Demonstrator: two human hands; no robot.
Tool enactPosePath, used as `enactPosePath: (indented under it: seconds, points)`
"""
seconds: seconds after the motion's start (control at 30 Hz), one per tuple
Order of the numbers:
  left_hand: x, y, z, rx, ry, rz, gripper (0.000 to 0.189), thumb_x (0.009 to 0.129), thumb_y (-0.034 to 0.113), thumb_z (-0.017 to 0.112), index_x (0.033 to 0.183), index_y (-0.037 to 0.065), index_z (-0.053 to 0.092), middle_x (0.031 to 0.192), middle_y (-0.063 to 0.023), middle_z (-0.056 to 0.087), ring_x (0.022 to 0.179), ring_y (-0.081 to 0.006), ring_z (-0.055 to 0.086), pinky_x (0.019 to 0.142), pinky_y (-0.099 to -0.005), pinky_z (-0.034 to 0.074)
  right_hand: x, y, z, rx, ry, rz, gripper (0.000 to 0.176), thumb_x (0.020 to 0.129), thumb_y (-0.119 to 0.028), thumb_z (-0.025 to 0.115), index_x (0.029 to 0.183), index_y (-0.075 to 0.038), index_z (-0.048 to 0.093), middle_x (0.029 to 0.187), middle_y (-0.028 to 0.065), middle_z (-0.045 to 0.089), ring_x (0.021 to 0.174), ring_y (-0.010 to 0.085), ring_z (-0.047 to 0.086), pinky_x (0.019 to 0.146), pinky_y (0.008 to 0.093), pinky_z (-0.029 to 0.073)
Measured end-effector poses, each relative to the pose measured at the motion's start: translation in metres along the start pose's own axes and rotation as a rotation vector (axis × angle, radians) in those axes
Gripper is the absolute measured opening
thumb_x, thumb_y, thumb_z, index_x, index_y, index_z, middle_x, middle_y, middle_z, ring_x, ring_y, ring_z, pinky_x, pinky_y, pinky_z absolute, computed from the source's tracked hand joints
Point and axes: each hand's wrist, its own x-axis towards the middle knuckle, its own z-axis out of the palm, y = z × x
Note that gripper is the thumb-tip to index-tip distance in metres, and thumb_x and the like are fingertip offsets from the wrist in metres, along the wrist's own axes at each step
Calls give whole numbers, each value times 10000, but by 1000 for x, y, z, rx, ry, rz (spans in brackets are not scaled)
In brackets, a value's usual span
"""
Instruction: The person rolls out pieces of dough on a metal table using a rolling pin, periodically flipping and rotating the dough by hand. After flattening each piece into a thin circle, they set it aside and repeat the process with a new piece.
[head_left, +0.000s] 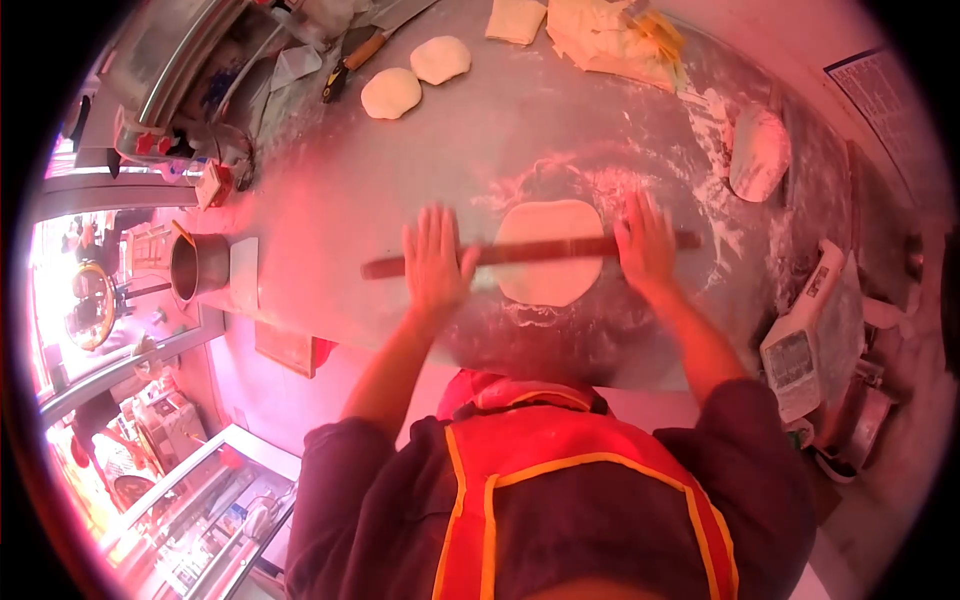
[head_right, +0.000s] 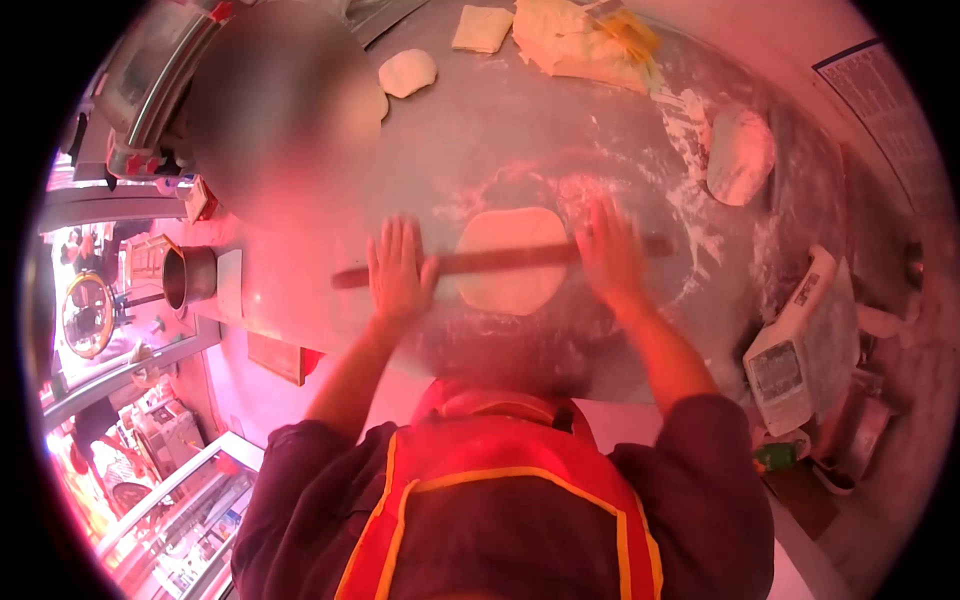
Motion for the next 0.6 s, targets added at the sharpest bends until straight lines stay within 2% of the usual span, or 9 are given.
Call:
enactPosePath:
  seconds: [0.1, 0.17, 0.27, 0.33, 0.47, 0.53, 0.6]
  points:
    - [-93, 17, -13, -163, -74, -2, 788, 844, 336, 676, 1466, -20, 349, 1518, -201, 372, 1440, -363, 295, 1173, -556, 192, -110, -22, -42, 89, -55, -78, 613, 964, -254, 526, 1492, -18, 321, 1503, 187, 392, 1387, 378, 356, 1154, 554, 212]
    - [-121, 21, -16, -171, -121, -18, 808, 820, 322, 701, 1464, -16, 351, 1516, -192, 379, 1436, -364, 300, 1172, -555, 195, -135, -31, -49, 87, -82, -53, 613, 960, -255, 528, 1485, -11, 328, 1504, 192, 388, 1380, 379, 362, 1152, 556, 214]
    - [-82, 14, -8, -134, -20, 46, 784, 839, 325, 683, 1463, -12, 351, 1526, -176, 368, 1435, -344, 305, 1172, -552, 198, -103, -26, -36, 78, -36, -31, 593, 969, -257, 516, 1481, -19, 335, 1510, 185, 384, 1380, 381, 361, 1148, 559, 218]
    - [-28, 3, 0, -52, -94, 5, 726, 887, 351, 634, 1461, 1, 358, 1533, -153, 364, 1434, -317, 312, 1175, -549, 191, -52, -14, -23, 46, -8, -21, 567, 987, -263, 490, 1484, -39, 335, 1517, 174, 381, 1385, 382, 356, 1145, 560, 224]
    - [84, -7, 6, 30, 93, 2, 643, 946, 382, 540, 1460, 29, 384, 1524, -142, 390, 1450, -301, 292, 1182, -538, 172, 53, 7, -8, -113, 46, 19, 542, 1016, -284, 437, 1501, -73, 319, 1528, 161, 372, 1396, 380, 344, 1146, 560, 229]
    - [78, -7, 5, 14, 108, 12, 624, 949, 374, 538, 1455, 34, 400, 1519, -145, 401, 1447, -306, 300, 1181, -533, 178, 62, 3, -12, -94, 81, 31, 550, 1013, -286, 436, 1505, -73, 314, 1527, 168, 369, 1398, 377, 343, 1144, 564, 233]
    - [34, -7, 10, 10, 59, 36, 620, 940, 361, 570, 1443, 31, 419, 1510, -154, 412, 1427, -314, 341, 1176, -525, 200, 7, 4, -6, -66, 55, -47, 562, 1005, -281, 445, 1508, -73, 306, 1524, 182, 368, 1401, 380, 337, 1142, 568, 240]
